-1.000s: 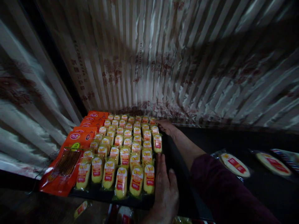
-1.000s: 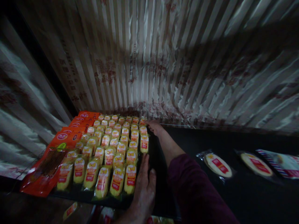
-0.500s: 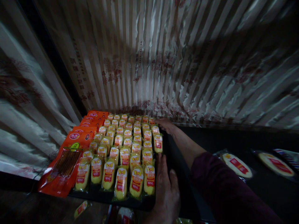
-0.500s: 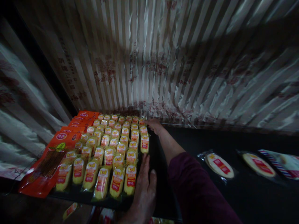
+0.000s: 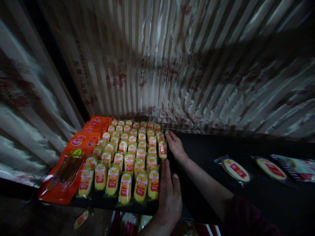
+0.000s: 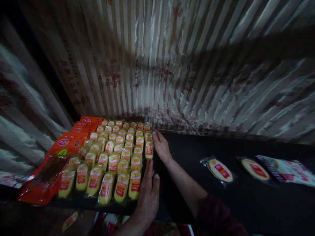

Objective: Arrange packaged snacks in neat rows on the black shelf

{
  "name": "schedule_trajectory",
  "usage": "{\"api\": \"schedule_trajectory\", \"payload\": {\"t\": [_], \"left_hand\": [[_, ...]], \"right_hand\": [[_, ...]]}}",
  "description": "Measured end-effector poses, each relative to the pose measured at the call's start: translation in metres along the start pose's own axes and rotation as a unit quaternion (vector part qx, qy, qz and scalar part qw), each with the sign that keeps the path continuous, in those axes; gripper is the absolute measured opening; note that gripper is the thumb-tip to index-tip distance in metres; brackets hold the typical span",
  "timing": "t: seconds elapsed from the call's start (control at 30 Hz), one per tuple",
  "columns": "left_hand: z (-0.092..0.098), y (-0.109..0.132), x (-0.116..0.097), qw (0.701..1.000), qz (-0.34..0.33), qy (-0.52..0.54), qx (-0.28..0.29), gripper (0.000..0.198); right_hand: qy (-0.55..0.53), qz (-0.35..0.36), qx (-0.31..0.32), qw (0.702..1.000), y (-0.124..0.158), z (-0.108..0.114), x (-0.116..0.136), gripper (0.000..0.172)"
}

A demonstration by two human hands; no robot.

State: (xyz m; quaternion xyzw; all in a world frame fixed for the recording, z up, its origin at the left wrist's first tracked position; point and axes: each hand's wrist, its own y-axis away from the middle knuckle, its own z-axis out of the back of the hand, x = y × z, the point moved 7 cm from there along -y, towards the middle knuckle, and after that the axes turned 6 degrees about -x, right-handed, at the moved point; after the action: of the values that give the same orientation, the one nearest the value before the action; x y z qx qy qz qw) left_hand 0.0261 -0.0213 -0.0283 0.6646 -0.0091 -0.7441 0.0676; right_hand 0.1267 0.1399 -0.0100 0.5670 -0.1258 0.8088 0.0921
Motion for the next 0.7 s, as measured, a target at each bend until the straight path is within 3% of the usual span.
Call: {"api": "schedule_trajectory", "payload": {"t": [0.23,0.47,0.7], "left_hand": [[0.006,0.002,-0.012,1.000,0.012,-0.012,0.013,0.059],[0.011,0.003,-0.016,0.998,0.024,-0.049,-0.007,0.060],[0.008,0.002,-0.010,0.999,0.036,-0.040,0.002,0.061]], "right_hand": [[0.055,0.091,-0.028,0.994,0.017,-0.024,0.008,0.064],[0.085,0.143,-0.095,0.981,0.021,-0.030,0.016,0.055],[0.136,0.174,-0.048,0.974,0.022,-0.037,0.021,0.050]]}}
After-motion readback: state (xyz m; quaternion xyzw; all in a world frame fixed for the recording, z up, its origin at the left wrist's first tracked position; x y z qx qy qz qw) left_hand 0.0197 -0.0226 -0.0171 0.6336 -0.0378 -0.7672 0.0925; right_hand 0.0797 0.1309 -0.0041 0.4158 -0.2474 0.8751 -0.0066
